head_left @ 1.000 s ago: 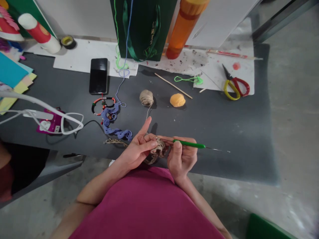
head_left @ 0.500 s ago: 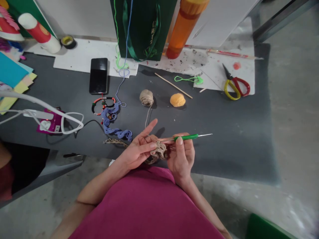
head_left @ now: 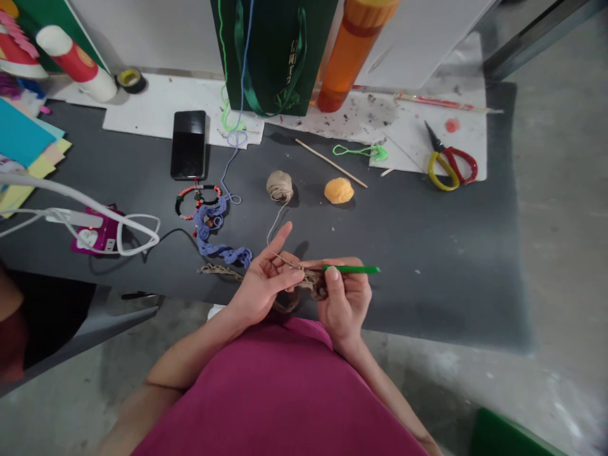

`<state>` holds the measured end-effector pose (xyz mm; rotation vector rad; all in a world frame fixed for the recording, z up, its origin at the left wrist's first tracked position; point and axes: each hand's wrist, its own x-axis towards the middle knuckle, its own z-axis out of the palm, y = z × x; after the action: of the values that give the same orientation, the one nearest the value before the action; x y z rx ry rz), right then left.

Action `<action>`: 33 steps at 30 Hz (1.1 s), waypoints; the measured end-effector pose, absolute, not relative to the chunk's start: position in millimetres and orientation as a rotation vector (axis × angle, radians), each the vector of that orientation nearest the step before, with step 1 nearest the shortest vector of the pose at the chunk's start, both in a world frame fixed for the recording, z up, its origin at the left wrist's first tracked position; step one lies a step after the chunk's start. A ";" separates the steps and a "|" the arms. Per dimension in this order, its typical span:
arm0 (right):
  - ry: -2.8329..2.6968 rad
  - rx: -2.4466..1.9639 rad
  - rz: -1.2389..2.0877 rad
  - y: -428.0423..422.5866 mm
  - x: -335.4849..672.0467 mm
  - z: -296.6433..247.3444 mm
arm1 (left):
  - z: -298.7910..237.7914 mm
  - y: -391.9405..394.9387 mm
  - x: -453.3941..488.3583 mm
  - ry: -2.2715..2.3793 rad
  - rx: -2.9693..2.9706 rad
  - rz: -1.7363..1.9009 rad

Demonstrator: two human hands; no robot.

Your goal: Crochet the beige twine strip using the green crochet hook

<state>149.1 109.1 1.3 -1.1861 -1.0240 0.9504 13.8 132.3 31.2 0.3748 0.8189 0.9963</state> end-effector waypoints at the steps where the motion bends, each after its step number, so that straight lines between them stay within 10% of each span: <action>1: -1.149 -1.169 0.865 109.6 150.3 2.1 | 31.2 131.8 14.8 0.843 0.394 1.023; 6: -1.391 -1.160 0.481 112.5 148.8 5.0 | 32.4 130.9 18.8 0.867 0.360 1.017; 23: -1.047 -1.323 0.640 99.4 147.3 -5.3 | 31.3 134.2 11.8 0.822 0.291 0.942; 33: -0.782 -1.201 1.186 110.7 151.7 0.7 | 28.7 132.5 7.6 0.755 0.246 0.871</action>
<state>151.7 110.7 0.7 -1.2013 -0.7818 1.1856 7.6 132.5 28.7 0.2458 0.7549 0.8707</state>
